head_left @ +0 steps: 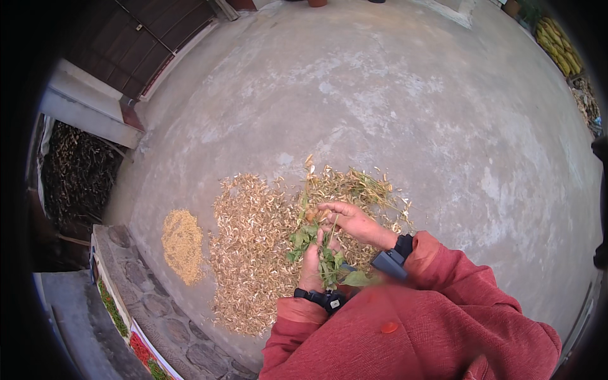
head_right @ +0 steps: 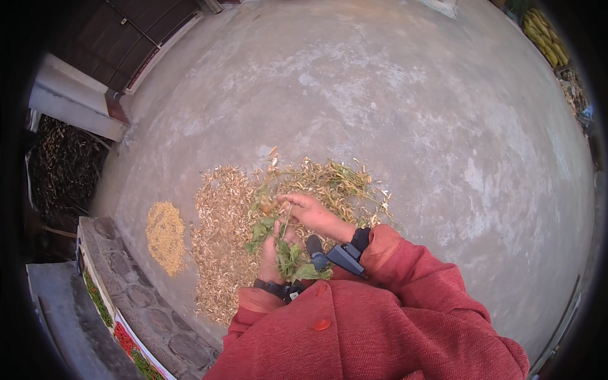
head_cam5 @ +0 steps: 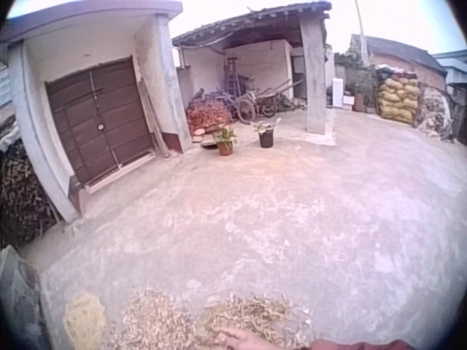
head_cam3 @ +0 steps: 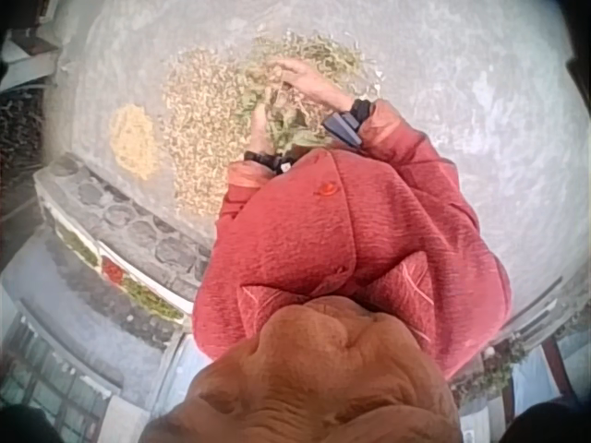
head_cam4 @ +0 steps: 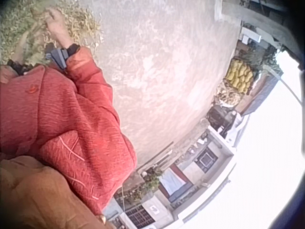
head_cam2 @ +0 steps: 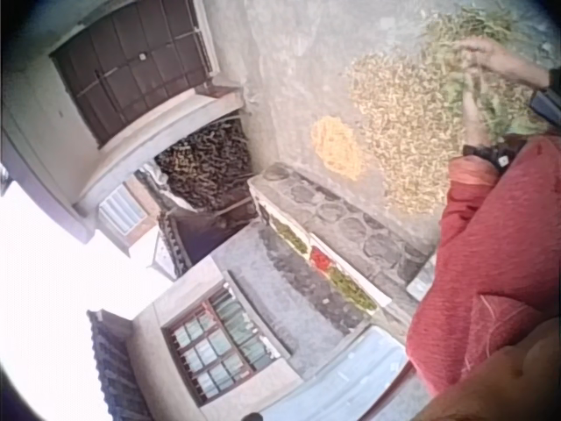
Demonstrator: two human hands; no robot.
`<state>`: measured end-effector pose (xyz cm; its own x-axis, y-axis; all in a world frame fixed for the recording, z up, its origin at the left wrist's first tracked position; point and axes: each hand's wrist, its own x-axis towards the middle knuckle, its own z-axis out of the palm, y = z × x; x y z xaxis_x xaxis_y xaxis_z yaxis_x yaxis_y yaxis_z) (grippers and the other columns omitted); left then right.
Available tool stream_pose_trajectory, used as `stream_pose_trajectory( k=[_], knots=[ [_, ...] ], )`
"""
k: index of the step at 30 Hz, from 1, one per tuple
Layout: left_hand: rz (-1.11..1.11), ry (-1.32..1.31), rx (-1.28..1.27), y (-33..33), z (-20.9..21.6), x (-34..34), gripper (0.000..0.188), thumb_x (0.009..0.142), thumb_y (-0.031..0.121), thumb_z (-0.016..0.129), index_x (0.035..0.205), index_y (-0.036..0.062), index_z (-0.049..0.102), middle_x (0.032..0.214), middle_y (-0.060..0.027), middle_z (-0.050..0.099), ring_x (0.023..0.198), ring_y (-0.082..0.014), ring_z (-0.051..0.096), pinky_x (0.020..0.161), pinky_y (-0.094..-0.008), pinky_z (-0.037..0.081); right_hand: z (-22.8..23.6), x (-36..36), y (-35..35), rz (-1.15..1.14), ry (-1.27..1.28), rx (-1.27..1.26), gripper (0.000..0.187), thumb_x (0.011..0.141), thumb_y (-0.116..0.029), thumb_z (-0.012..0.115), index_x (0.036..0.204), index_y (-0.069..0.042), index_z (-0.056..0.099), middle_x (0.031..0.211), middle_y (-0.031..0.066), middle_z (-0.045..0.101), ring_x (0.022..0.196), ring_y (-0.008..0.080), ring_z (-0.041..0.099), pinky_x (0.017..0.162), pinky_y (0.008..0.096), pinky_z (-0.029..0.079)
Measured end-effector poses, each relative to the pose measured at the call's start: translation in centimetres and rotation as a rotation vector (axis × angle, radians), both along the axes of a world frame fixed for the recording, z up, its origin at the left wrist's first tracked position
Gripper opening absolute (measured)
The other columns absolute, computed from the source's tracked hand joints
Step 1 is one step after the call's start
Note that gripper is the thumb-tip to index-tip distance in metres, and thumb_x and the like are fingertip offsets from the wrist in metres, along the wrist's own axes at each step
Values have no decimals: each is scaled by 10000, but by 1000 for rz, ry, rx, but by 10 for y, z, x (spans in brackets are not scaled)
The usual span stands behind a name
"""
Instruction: The person repeatedly strikes dried plant stalks against a concrete floor to separate grain from chaff. They gather the stalks, lift them, and beat them downward, then collect and repeat the process. The separated grain accumulates in a small pile on the floor.
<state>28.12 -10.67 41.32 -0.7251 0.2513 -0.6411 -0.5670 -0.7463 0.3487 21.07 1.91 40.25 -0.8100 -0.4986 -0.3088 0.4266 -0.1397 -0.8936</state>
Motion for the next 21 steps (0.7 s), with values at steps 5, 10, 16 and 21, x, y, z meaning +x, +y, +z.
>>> stream_pose_trajectory(
  k=[5,10,16,21],
  knots=[
    [39,142,158,-7,0,3,285,924,391,394,824,133,456,530,45,327,452,-90,308,456,-242,269,-10,3,-1,25,-158,-8,249,919,-120,419,1128,-36,525,1000,42,567,883,117,526,722,259,451],
    [22,138,221,-8,2,9,247,931,363,389,891,136,478,527,46,337,429,-90,317,449,-241,280,-12,6,-7,58,-360,-178,240,911,-103,412,1129,-30,482,931,35,557,860,116,520,671,245,452],
    [22,159,258,-10,-4,13,254,926,374,395,934,136,483,524,43,334,426,-92,318,445,-240,290,2,5,-16,86,-196,-282,231,913,-122,439,1125,-36,469,912,28,531,737,92,493,652,244,458],
    [-38,176,304,-15,-4,17,195,930,342,403,957,155,452,553,32,333,473,-88,304,482,-238,276,7,7,-19,34,-218,-249,268,914,-163,473,1156,-46,479,958,24,530,780,89,497,681,237,451]
  ],
)
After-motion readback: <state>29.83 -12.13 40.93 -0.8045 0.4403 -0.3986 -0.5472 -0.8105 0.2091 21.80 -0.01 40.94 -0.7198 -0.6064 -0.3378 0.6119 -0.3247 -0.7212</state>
